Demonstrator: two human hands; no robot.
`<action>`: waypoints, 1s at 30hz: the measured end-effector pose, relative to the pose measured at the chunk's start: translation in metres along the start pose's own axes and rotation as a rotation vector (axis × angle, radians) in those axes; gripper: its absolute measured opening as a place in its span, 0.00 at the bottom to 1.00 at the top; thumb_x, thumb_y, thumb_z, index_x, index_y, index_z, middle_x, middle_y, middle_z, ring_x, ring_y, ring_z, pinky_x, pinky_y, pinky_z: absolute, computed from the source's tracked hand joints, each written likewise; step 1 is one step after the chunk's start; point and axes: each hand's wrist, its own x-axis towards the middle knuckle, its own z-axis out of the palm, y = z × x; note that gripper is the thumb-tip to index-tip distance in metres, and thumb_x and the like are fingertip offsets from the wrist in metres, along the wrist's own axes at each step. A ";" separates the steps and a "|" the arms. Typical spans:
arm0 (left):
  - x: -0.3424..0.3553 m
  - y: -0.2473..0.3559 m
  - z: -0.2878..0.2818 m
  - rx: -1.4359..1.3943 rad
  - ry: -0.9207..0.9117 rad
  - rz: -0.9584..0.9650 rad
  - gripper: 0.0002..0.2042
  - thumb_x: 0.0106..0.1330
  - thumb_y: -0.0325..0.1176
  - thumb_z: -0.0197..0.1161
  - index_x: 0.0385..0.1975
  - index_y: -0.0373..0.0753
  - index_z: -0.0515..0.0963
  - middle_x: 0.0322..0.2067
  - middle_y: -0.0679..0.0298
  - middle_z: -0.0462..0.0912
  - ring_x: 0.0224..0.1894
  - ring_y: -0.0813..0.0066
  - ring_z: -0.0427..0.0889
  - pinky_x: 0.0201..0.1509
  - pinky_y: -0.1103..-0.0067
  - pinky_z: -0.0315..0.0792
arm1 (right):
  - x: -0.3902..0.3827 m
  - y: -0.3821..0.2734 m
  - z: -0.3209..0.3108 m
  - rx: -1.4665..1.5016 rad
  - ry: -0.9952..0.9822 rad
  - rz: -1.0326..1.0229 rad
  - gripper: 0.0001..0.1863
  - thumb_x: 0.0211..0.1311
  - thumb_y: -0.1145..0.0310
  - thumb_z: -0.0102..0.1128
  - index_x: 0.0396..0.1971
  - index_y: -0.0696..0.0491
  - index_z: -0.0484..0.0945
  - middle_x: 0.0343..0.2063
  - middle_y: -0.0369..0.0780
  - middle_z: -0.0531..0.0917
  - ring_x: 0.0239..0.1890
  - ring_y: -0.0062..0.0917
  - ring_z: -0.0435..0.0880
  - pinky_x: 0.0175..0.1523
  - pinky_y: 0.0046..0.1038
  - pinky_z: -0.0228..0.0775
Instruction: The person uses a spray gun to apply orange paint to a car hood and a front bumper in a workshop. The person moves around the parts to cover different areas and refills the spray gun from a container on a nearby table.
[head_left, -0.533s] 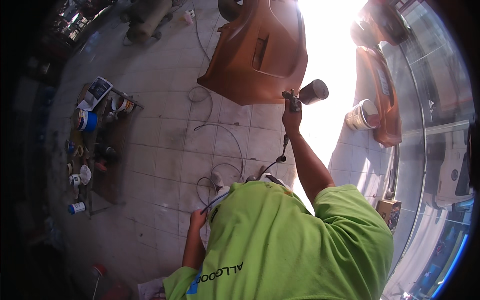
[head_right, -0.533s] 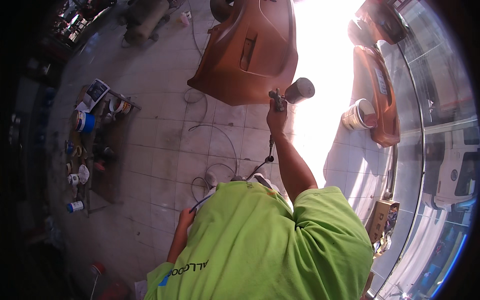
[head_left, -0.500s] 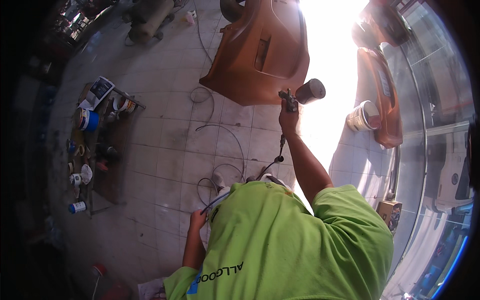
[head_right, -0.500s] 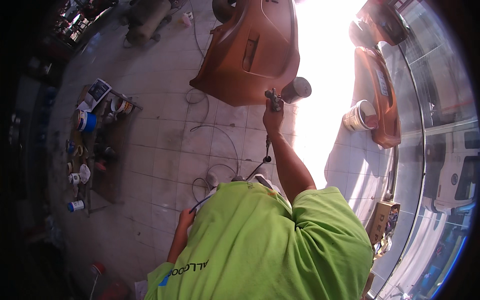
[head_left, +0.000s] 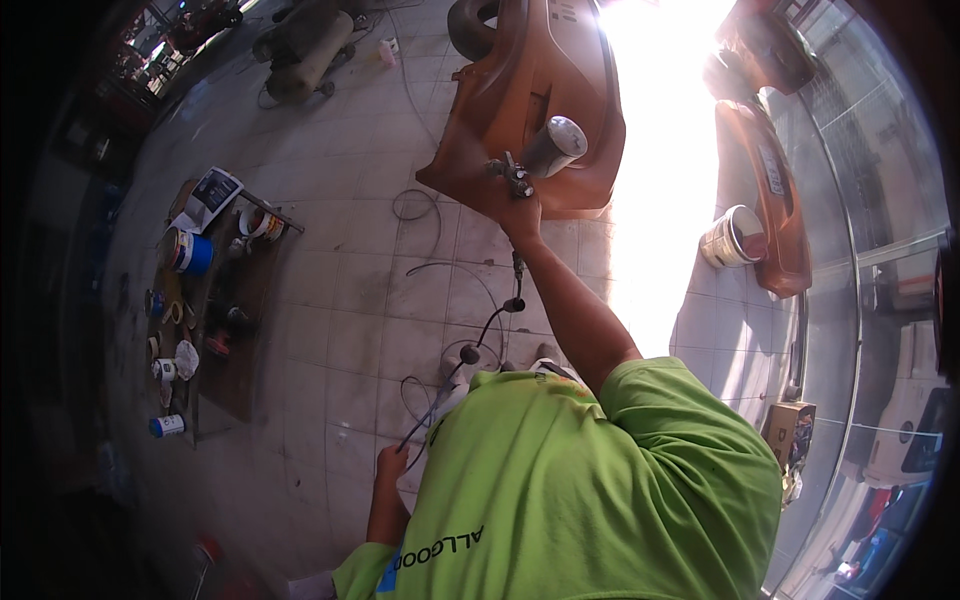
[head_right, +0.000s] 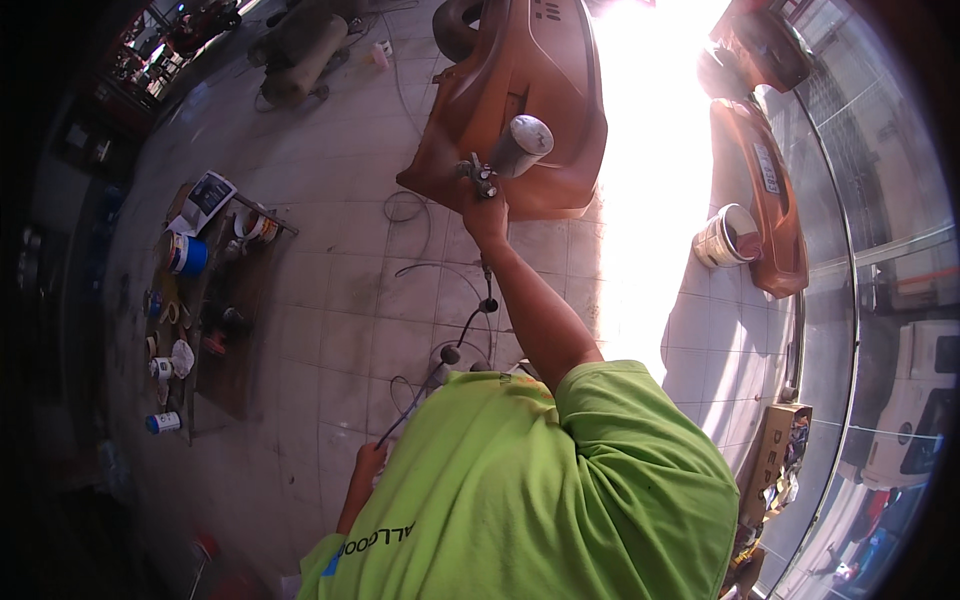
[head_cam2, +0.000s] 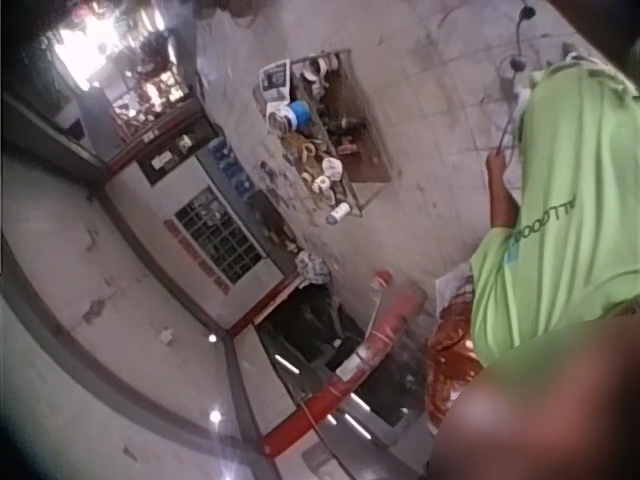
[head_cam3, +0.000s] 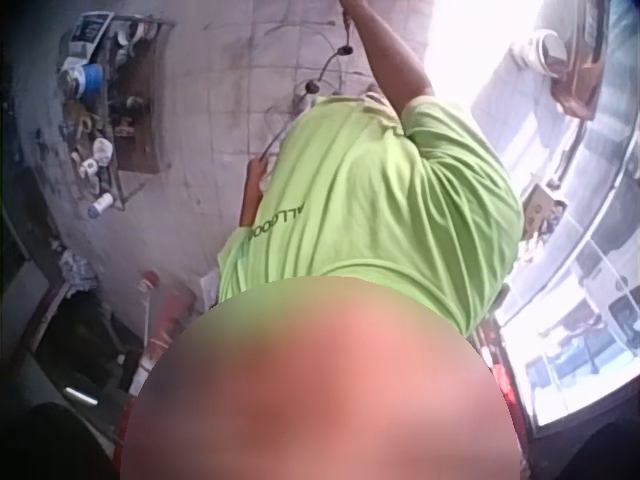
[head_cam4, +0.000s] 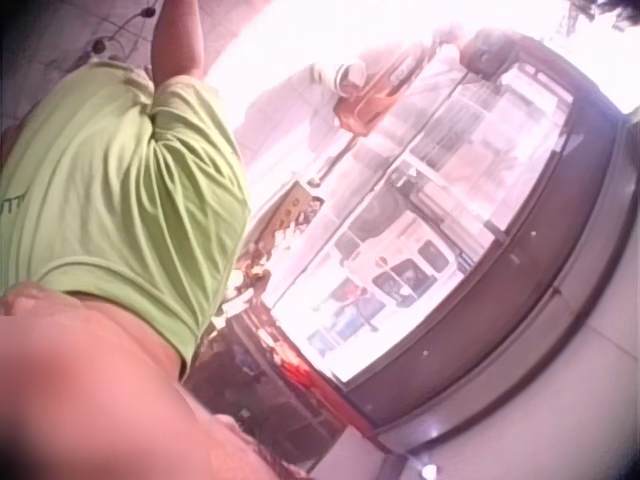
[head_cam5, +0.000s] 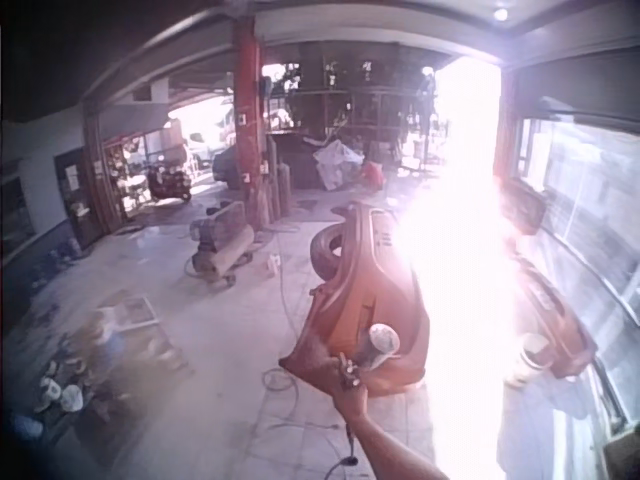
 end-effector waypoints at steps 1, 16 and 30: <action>-0.002 0.006 0.001 -0.010 -0.004 -0.012 0.19 0.69 0.48 0.64 0.29 0.35 0.84 0.23 0.54 0.85 0.28 0.59 0.85 0.35 0.65 0.74 | 0.012 0.010 -0.016 -0.048 0.013 0.017 0.20 0.68 0.57 0.65 0.51 0.56 0.79 0.43 0.49 0.87 0.50 0.43 0.87 0.53 0.40 0.74; -0.004 0.127 0.069 0.224 0.041 0.250 0.14 0.64 0.42 0.66 0.33 0.35 0.82 0.33 0.46 0.84 0.40 0.43 0.84 0.43 0.59 0.75 | 0.117 0.171 -0.274 -0.375 0.295 0.327 0.19 0.72 0.54 0.59 0.55 0.48 0.80 0.48 0.45 0.87 0.53 0.41 0.85 0.57 0.40 0.74; 0.010 -0.051 0.003 0.127 0.355 0.091 0.14 0.59 0.43 0.71 0.39 0.42 0.83 0.45 0.56 0.82 0.50 0.51 0.82 0.51 0.55 0.74 | -0.117 0.102 -0.113 -0.174 0.089 0.071 0.15 0.75 0.65 0.57 0.54 0.57 0.79 0.34 0.38 0.86 0.38 0.21 0.84 0.47 0.27 0.74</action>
